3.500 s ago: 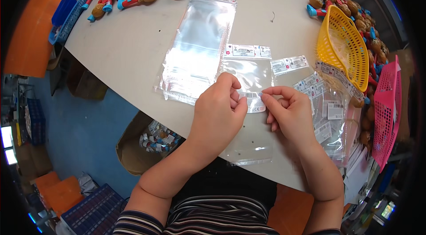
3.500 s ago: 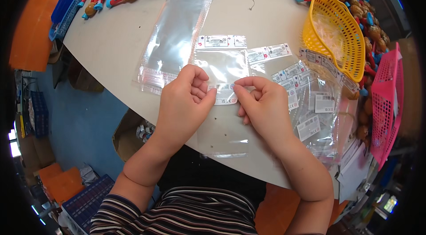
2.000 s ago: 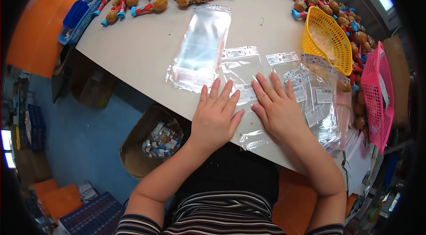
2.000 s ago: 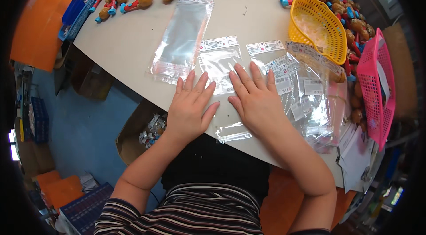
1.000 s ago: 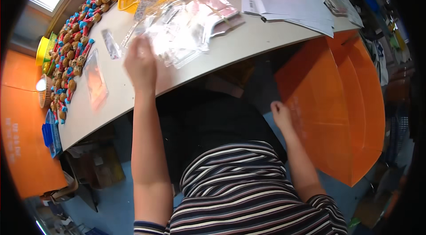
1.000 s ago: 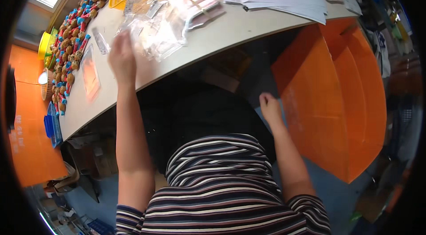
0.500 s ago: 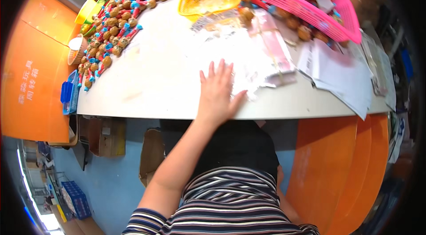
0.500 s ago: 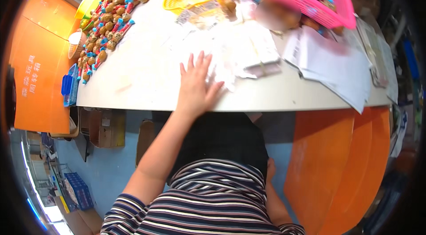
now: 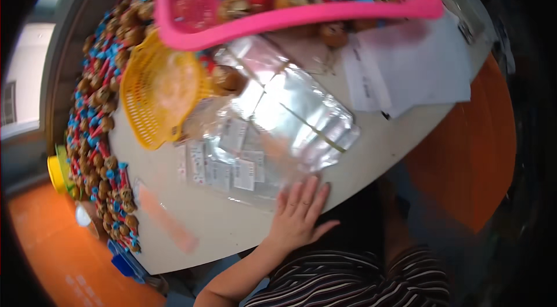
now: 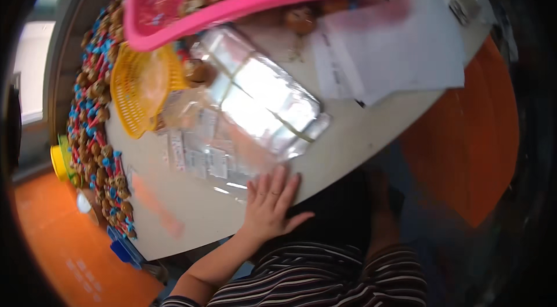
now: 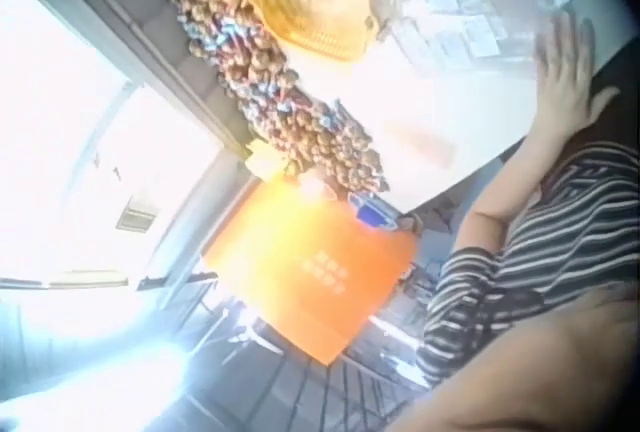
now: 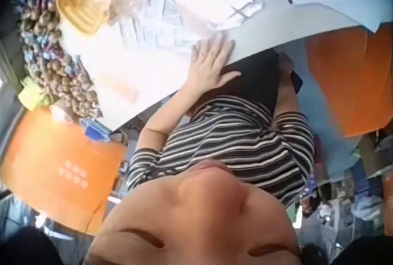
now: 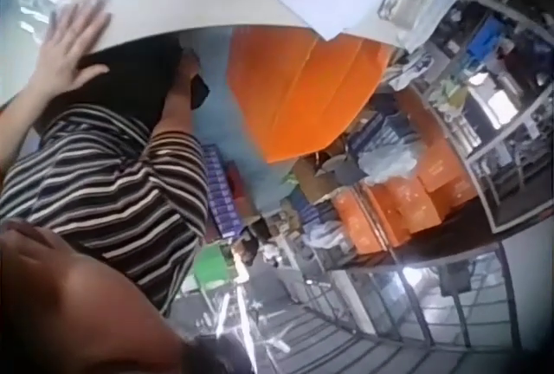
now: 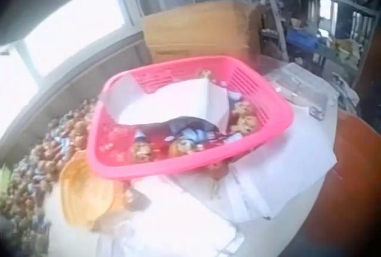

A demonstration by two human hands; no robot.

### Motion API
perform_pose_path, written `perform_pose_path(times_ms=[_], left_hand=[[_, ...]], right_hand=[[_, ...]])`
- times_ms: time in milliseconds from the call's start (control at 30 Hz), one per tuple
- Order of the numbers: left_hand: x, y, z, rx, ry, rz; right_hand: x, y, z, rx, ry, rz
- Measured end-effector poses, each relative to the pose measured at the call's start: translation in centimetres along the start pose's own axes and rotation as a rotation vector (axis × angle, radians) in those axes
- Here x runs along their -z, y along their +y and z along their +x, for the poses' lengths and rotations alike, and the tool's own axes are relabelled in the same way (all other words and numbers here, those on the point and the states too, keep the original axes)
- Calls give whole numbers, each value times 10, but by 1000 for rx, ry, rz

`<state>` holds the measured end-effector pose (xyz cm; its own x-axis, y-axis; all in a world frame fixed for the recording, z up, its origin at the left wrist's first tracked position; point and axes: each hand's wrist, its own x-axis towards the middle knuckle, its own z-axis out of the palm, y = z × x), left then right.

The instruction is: Applying adhesive product labels onto small clear plastic bags at a factory workstation.

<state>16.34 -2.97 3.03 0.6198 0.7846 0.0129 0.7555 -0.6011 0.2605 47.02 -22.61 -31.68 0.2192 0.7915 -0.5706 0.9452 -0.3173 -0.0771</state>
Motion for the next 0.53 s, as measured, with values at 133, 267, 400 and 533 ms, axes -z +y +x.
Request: perform_pose_path(times_ms=[133, 267, 400, 533], left_hand=[[-3, -1, 2, -16, 47, 147], [-4, 2, 12, 34, -41, 221], [5, 2, 9, 157, 87, 212], [-6, 1, 12, 4, 177, 349]], right_hand=[[27, 24, -20, -29, -287, 23], [-32, 98, -2, -18, -373, 211], [-63, 93, 40, -36, -647, 825], [-17, 63, 150, -41, -578, 589]])
